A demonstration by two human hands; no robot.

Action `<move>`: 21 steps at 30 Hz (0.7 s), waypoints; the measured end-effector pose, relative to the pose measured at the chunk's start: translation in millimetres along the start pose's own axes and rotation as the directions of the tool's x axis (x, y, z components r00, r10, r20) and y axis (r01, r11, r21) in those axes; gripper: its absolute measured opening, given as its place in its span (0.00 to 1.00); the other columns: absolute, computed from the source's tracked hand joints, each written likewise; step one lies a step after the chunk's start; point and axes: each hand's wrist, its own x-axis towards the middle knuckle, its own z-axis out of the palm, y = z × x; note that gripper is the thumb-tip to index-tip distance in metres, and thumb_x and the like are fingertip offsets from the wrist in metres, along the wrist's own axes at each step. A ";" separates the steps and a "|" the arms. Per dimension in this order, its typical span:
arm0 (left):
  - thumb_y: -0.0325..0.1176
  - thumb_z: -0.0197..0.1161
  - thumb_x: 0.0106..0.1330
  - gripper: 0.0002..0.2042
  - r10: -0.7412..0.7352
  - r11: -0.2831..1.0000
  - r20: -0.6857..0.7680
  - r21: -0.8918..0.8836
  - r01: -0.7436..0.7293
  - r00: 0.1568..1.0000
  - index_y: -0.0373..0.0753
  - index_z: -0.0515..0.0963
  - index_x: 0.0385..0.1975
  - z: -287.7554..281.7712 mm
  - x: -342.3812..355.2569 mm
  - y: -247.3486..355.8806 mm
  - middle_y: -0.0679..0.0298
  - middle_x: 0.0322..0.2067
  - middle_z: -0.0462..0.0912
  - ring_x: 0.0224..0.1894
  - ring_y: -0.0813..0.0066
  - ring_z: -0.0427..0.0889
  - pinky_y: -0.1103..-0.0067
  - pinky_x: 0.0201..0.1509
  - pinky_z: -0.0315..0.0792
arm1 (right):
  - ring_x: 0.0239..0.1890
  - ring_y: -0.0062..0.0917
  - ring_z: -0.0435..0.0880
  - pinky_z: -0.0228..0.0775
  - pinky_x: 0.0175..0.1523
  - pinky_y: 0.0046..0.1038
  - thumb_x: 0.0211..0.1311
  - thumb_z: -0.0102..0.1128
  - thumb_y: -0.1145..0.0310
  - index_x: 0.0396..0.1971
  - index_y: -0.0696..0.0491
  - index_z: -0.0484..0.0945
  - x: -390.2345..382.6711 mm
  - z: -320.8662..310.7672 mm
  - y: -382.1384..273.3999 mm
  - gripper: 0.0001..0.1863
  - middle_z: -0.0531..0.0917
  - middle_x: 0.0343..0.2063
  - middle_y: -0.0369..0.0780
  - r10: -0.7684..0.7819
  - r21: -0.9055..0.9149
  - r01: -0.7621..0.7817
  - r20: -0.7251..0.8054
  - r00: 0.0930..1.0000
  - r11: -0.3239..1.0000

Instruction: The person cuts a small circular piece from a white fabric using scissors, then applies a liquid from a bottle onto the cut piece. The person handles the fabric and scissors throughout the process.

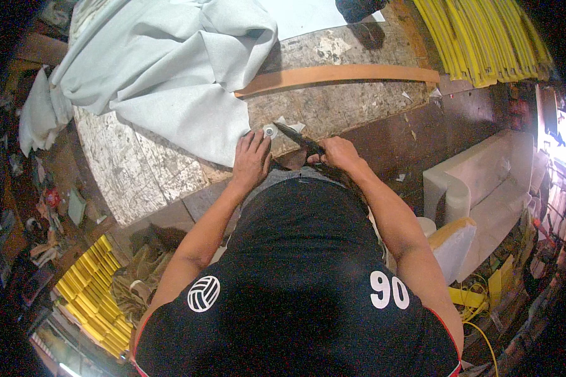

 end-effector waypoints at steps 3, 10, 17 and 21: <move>0.33 0.62 0.60 0.23 -0.006 1.000 0.001 -0.013 0.006 1.000 0.36 0.70 0.56 0.2 -0.4 0.8 0.53 0.60 0.67 0.63 0.52 0.63 0.58 0.67 0.56 | 0.33 0.49 0.82 0.70 0.37 0.44 0.51 0.67 0.44 0.28 0.57 0.81 -4.7 6.3 4.4 0.26 0.81 0.24 0.53 0.085 0.076 -0.077 -0.103 0.991 0.994; 0.29 0.59 0.62 0.15 -0.133 0.947 -0.222 -0.317 0.057 0.966 0.35 0.75 0.48 8.0 5.2 -5.7 0.50 0.45 0.78 0.48 0.51 0.76 0.63 0.54 0.69 | 0.31 0.50 0.81 0.69 0.36 0.44 0.50 0.67 0.42 0.26 0.58 0.81 -19.2 12.0 10.4 0.28 0.81 0.23 0.53 0.231 0.166 -0.203 -0.175 0.957 0.965; 0.31 0.62 0.60 0.12 -0.197 0.954 -0.042 -0.238 0.181 0.980 0.37 0.77 0.42 -1.0 45.4 -18.0 0.50 0.38 0.77 0.41 0.52 0.77 0.63 0.45 0.72 | 0.36 0.49 0.82 0.72 0.40 0.46 0.50 0.67 0.42 0.28 0.56 0.81 -22.7 14.0 8.6 0.28 0.83 0.28 0.53 0.321 0.216 -0.290 -0.121 0.939 0.932; 0.31 0.65 0.56 0.15 -0.117 0.987 0.072 -0.105 0.124 0.991 0.37 0.76 0.43 -0.8 58.2 -16.2 0.50 0.38 0.76 0.42 0.49 0.76 0.63 0.45 0.73 | 0.31 0.50 0.81 0.69 0.36 0.44 0.49 0.68 0.42 0.25 0.58 0.80 -23.1 21.4 11.3 0.28 0.81 0.23 0.52 0.281 0.262 -0.225 -0.197 0.939 0.938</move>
